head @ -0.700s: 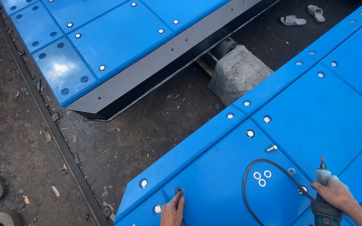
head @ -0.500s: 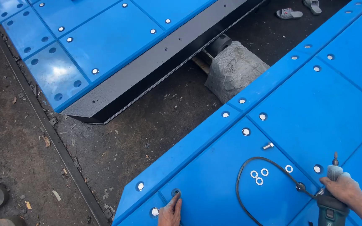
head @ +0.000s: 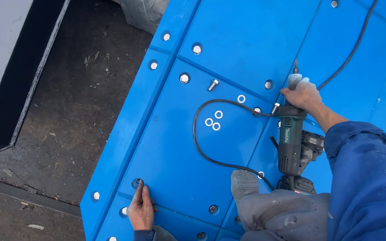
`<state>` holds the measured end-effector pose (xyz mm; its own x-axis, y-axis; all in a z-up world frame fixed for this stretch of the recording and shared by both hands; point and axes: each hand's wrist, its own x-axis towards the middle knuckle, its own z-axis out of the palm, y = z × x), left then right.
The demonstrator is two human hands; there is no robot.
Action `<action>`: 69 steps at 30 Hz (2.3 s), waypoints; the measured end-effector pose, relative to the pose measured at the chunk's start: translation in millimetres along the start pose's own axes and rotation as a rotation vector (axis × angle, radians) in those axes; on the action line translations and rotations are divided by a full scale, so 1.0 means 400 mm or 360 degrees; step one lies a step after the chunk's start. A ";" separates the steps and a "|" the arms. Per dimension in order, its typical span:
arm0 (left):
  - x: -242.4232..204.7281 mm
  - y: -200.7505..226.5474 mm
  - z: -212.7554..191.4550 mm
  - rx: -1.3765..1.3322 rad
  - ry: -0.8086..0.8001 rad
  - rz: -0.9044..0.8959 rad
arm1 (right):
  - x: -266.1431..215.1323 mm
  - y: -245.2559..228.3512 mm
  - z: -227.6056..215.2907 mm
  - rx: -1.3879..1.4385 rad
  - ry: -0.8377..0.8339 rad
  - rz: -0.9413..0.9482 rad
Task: The person kneels on large blue steel panels and uses a cordless impact wrench to drive and tighten bolts, picking up washers and bolts from the panel surface and repositioning the wrench between fasteners. They also handle a corded die grinder resting on the panels and gather loose hardware by hand.
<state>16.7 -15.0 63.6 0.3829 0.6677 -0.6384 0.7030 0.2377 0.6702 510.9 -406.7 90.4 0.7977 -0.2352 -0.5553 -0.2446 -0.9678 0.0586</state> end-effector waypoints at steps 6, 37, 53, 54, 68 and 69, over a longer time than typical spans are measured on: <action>0.002 0.011 0.006 0.0001 0.0065 -0.0098 | 0.077 -0.002 -0.032 -0.0038 0.0055 0.0099; -0.002 0.016 -0.017 -0.0024 -0.0004 -0.0075 | -0.178 0.031 0.071 0.0751 0.0131 -0.0281; -0.037 -0.088 -0.019 -0.0223 -0.0061 0.0149 | -0.181 -0.180 0.193 -0.0108 0.0382 -0.1332; -0.046 -0.107 -0.014 -0.0279 -0.0017 0.0246 | -0.162 -0.186 0.207 -0.0092 0.0366 -0.1307; -0.178 -0.123 0.015 -0.0178 -0.0275 0.0375 | -0.494 -0.407 0.135 -0.0017 -0.0184 -0.1478; -0.184 -0.131 0.021 -0.0048 -0.0328 0.0424 | -0.566 -0.436 0.138 -0.0096 -0.0334 -0.1614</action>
<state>-43.6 -82.6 72.4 0.6663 0.5531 -0.5001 0.5449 0.0967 0.8329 342.6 -179.7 159.9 0.4998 0.7073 -0.4999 0.5209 -0.7066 -0.4789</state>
